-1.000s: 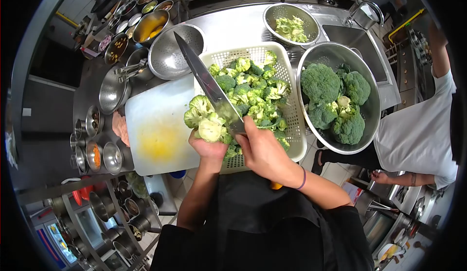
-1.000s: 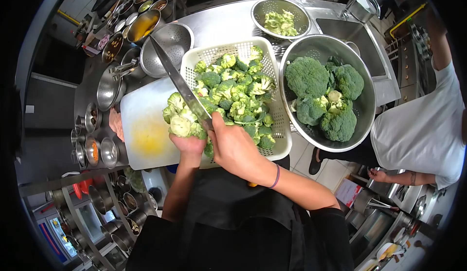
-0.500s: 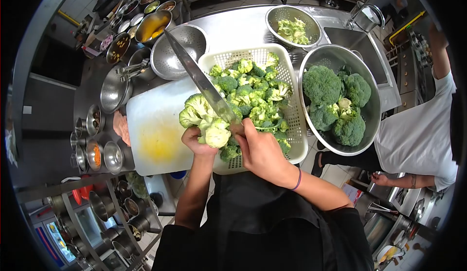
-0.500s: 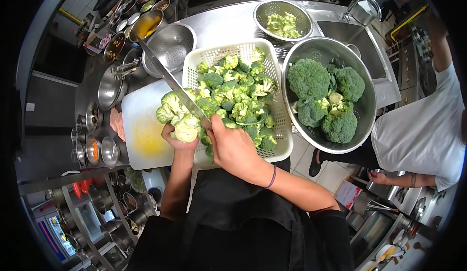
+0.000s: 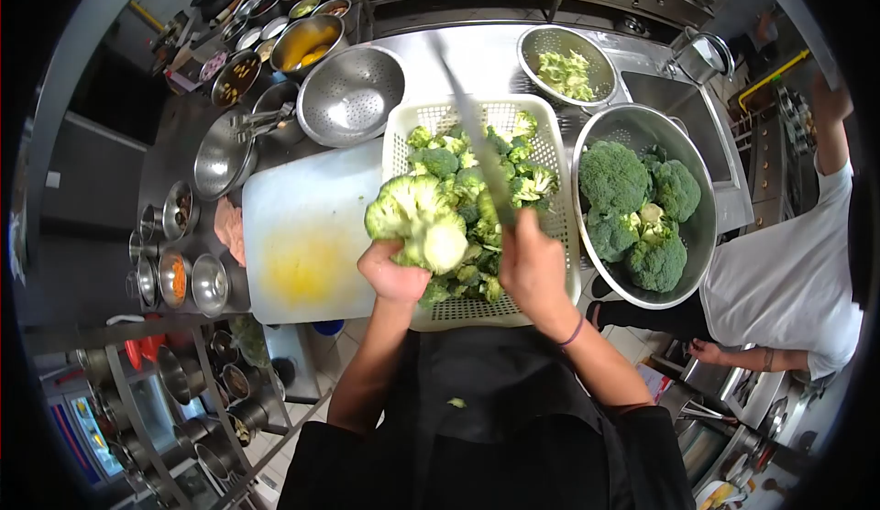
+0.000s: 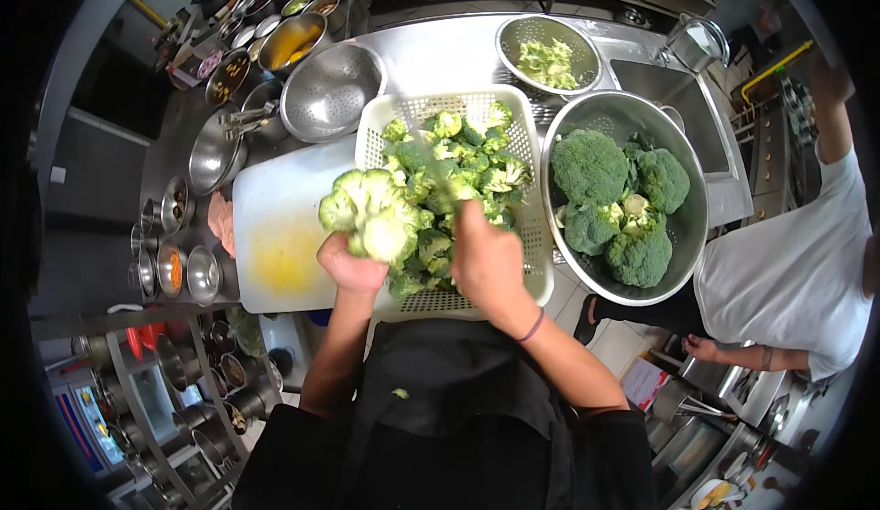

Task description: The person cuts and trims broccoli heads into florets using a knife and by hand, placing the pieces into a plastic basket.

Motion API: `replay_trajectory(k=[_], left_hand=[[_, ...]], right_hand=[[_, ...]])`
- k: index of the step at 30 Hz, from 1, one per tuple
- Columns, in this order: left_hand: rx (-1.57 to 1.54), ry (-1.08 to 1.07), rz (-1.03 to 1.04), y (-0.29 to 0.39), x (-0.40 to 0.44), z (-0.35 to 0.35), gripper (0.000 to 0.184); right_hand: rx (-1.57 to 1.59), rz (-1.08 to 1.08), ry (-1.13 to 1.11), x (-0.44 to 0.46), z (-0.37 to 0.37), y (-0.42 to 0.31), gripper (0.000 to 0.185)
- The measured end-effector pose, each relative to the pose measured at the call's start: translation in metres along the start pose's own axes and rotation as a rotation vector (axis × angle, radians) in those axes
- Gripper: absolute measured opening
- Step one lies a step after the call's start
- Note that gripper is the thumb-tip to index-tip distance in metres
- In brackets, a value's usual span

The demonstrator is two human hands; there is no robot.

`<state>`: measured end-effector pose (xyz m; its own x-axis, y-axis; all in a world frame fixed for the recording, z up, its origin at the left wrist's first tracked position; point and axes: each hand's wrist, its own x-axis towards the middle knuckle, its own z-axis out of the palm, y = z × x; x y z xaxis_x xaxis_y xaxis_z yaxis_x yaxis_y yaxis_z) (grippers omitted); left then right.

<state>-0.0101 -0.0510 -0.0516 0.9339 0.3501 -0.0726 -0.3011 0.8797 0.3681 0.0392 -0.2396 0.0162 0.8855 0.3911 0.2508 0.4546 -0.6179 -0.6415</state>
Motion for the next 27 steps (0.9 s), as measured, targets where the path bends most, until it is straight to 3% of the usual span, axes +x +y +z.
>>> replay_trajectory(k=[2,7,9,14,18,22,24,27], left_hand=[[-0.119,0.053,-0.185,0.002,0.0,-0.01,0.066],[-0.152,-0.061,-0.248,0.008,0.0,-0.007,0.059],[-0.1,-0.175,-0.304,0.008,0.004,-0.003,0.061],[-0.072,-0.064,-0.373,-0.003,0.014,-0.01,0.065],[-0.135,-0.08,-0.395,-0.003,0.011,-0.009,0.064],[-0.065,-0.136,-0.368,-0.004,0.007,-0.001,0.079],[-0.078,-0.192,-0.366,-0.006,0.005,0.0,0.095],[0.111,-0.236,-0.303,-0.013,0.001,-0.006,0.095]], right_hand=[[0.048,0.019,0.042,0.002,-0.008,0.013,0.012],[0.28,0.053,-0.091,0.001,-0.029,0.016,0.013],[0.312,-0.003,-0.161,0.004,-0.033,0.014,0.009],[0.081,-0.363,-0.128,0.023,-0.047,-0.009,0.013],[0.173,-0.481,-0.029,0.03,-0.065,-0.026,0.014],[-0.176,-0.395,-0.304,0.031,-0.037,-0.009,0.016],[-0.166,-0.351,-0.299,0.021,-0.027,-0.005,0.017],[-0.107,-0.248,-0.328,0.012,-0.021,-0.002,0.018]])
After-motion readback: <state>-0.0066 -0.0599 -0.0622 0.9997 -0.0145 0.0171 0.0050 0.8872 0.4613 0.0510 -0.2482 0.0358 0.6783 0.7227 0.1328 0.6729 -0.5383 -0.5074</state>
